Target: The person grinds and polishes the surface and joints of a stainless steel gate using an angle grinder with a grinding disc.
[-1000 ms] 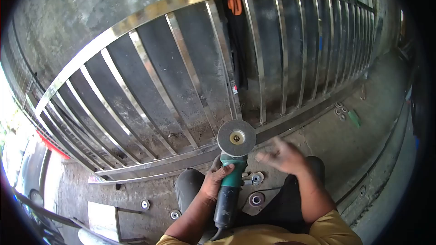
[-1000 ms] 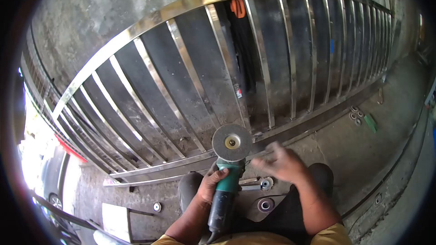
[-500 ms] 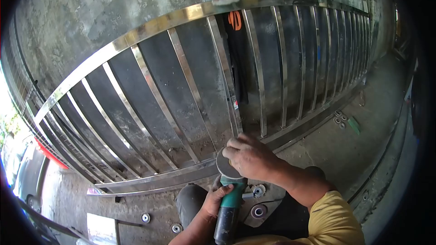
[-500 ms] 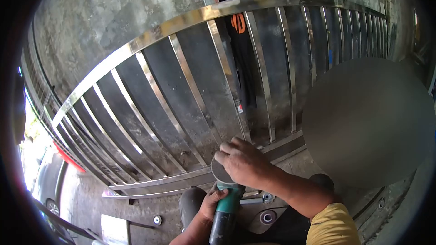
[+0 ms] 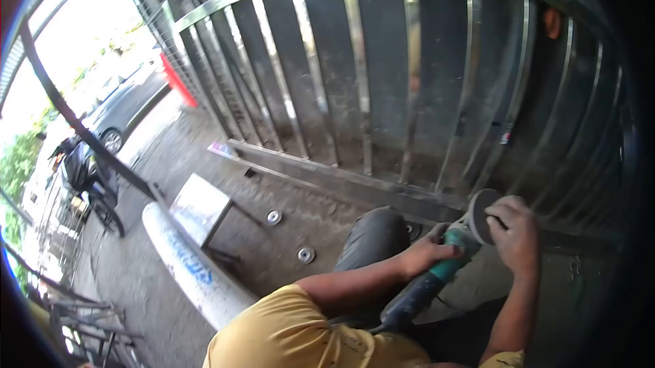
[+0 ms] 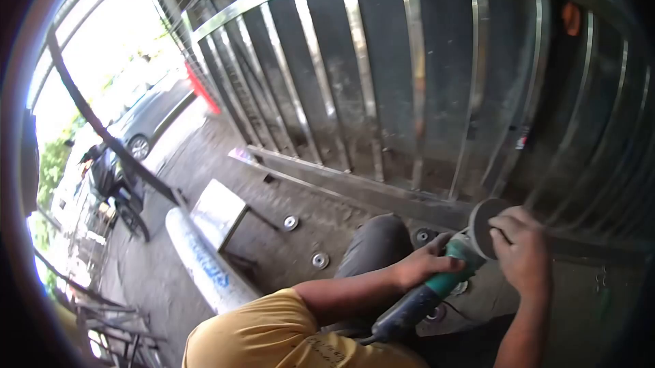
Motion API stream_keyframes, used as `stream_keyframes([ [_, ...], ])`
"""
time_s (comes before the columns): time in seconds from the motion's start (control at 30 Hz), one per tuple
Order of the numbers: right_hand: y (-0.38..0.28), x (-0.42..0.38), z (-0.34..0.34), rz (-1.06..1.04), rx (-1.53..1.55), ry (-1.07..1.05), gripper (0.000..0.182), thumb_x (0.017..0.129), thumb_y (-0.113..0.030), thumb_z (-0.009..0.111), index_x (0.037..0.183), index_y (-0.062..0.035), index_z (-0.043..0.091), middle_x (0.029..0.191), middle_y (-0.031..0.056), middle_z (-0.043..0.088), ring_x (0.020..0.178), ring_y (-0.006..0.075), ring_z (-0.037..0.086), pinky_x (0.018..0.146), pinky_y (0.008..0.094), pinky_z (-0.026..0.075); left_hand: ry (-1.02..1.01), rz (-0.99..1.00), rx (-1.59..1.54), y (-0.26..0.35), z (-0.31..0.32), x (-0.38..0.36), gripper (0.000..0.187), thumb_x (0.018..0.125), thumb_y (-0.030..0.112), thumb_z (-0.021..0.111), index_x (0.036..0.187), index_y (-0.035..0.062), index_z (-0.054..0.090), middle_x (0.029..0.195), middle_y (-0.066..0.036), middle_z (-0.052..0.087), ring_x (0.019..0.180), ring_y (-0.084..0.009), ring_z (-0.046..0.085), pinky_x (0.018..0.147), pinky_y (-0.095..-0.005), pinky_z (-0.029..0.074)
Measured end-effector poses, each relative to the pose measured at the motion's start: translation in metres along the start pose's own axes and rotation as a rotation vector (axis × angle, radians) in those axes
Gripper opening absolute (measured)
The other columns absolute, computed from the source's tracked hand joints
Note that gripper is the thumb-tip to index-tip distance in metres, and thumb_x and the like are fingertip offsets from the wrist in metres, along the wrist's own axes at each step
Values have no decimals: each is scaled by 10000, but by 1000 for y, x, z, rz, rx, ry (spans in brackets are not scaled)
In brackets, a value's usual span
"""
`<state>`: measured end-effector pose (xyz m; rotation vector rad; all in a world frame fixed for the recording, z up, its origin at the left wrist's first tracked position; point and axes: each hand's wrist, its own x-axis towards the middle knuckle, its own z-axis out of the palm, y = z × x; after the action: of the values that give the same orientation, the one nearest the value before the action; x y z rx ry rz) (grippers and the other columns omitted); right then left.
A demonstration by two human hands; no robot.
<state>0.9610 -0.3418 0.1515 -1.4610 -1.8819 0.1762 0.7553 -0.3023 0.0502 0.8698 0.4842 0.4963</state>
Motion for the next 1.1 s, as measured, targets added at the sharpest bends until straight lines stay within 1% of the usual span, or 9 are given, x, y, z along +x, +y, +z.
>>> stream_keyframes([
  [0.07,3,1,-2,-26,-5,-6,172,764,10,705,935,13,686,891,131,625,833,297,621,739,379,497,-6,-7,-12,6,4,-2,943,843,250,769,1527,-28,182,1270,-188,579,1102,-247,628,940,-359,523],
  [0.17,0,-6,-4,165,111,-99,186,760,28,694,945,10,680,865,103,597,803,241,601,723,344,487,-5,1,31,7,3,-9,965,837,246,776,1527,-39,164,1279,-193,577,1113,-250,629,951,-354,520],
  [0.33,3,-7,-2,123,110,-135,187,788,54,643,972,21,640,892,91,553,751,181,540,689,313,449,33,47,103,3,-2,-6,992,822,243,789,1520,-67,157,1282,-203,574,1117,-243,631,967,-346,510],
  [0.47,9,-6,0,120,-3,-119,114,812,15,659,902,19,590,839,95,489,715,208,495,666,341,423,66,65,96,1,-2,-7,980,822,224,783,1518,-71,159,1264,-204,579,1101,-242,644,958,-350,519],
  [0.67,-4,-1,8,-22,-21,-14,124,811,-15,664,914,18,604,877,137,518,807,292,543,736,379,450,40,77,48,6,-2,-9,980,821,219,777,1519,-75,157,1273,-210,574,1100,-244,643,973,-352,511],
  [0.77,-4,-2,1,-32,1,-96,151,794,-22,678,922,20,608,902,139,541,836,314,571,754,405,460,52,76,101,6,-3,-9,997,818,233,777,1525,-77,146,1293,-222,564,1117,-250,635,971,-356,513],
  [0.87,-1,-3,-3,170,9,-154,167,778,-33,697,908,21,607,894,153,547,838,342,582,752,427,461,106,96,174,1,-9,-10,1012,813,261,775,1526,-78,142,1312,-231,555,1148,-261,621,971,-364,514],
  [0.9,7,-4,2,47,-85,-74,174,771,-52,720,876,19,601,874,163,550,830,348,588,747,427,463,93,86,183,-3,-7,-7,1016,811,271,773,1526,-79,142,1318,-234,553,1159,-266,616,973,-368,514],
  [1.1,11,-4,4,33,17,-70,200,833,-153,752,867,-11,615,886,99,576,821,262,598,726,378,476,43,26,-32,0,1,-7,896,834,242,800,1482,-11,236,1282,-180,555,1137,-259,611,938,-379,539],
])
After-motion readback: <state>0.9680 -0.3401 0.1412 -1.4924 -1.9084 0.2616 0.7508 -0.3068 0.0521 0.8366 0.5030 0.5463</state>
